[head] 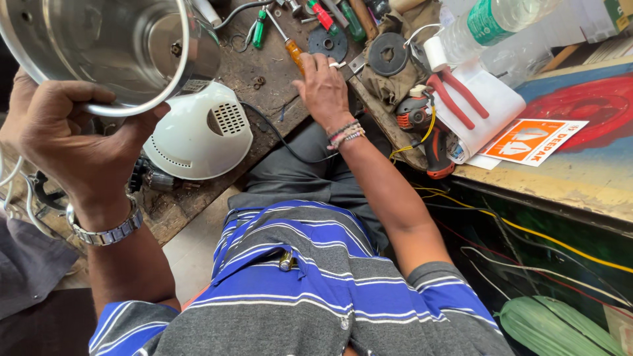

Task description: The person assembles a small appliance by inserting a motor into a metal pot, using a screwdriver to adjust internal components, and fitting a white plastic housing over the assembly. The person then picks up a power cord and plugs it into a wall socket.

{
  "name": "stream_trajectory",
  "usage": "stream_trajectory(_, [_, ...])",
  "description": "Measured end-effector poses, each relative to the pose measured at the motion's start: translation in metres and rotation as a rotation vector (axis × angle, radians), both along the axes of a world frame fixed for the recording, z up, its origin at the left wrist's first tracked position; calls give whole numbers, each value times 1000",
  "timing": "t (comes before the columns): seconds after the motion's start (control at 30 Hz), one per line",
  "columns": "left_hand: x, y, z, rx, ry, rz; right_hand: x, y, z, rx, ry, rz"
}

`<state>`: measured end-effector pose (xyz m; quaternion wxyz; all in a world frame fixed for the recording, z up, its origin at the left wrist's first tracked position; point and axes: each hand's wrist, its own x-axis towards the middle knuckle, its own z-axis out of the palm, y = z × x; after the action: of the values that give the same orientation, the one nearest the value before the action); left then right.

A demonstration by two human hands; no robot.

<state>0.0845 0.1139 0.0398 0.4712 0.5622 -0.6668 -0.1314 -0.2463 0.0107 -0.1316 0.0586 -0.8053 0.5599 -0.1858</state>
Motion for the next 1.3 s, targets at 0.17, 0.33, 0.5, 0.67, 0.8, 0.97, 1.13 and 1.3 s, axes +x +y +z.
stream_trajectory(0.17, [17, 10, -6, -5, -59, 77, -34, -38, 5, -26, -505, -38])
stream_trajectory(0.33, [42, 16, -20, 1, 19, -6, -87, -79, 31, 617, -1155, -277])
stream_trajectory(0.5, [41, 18, -23, 5, 22, 3, -72, -56, 28, 549, -1006, -235])
stream_trajectory(0.67, [19, 10, -16, 32, 87, -32, -11, 10, -5, 56, -312, -7])
stream_trajectory(0.8, [-9, -4, -6, 39, -77, 48, -1, 30, -12, -17, -199, -9])
stream_trajectory(0.97, [-48, -8, -7, -30, -134, -85, -17, 37, 2, -39, -256, -37])
stream_trajectory(1.13, [-80, -5, -36, 65, -103, -173, -53, 38, 23, -153, -159, -123])
stream_trajectory(1.3, [-102, -7, -57, 101, -39, -257, -113, 24, 41, -273, -64, -254])
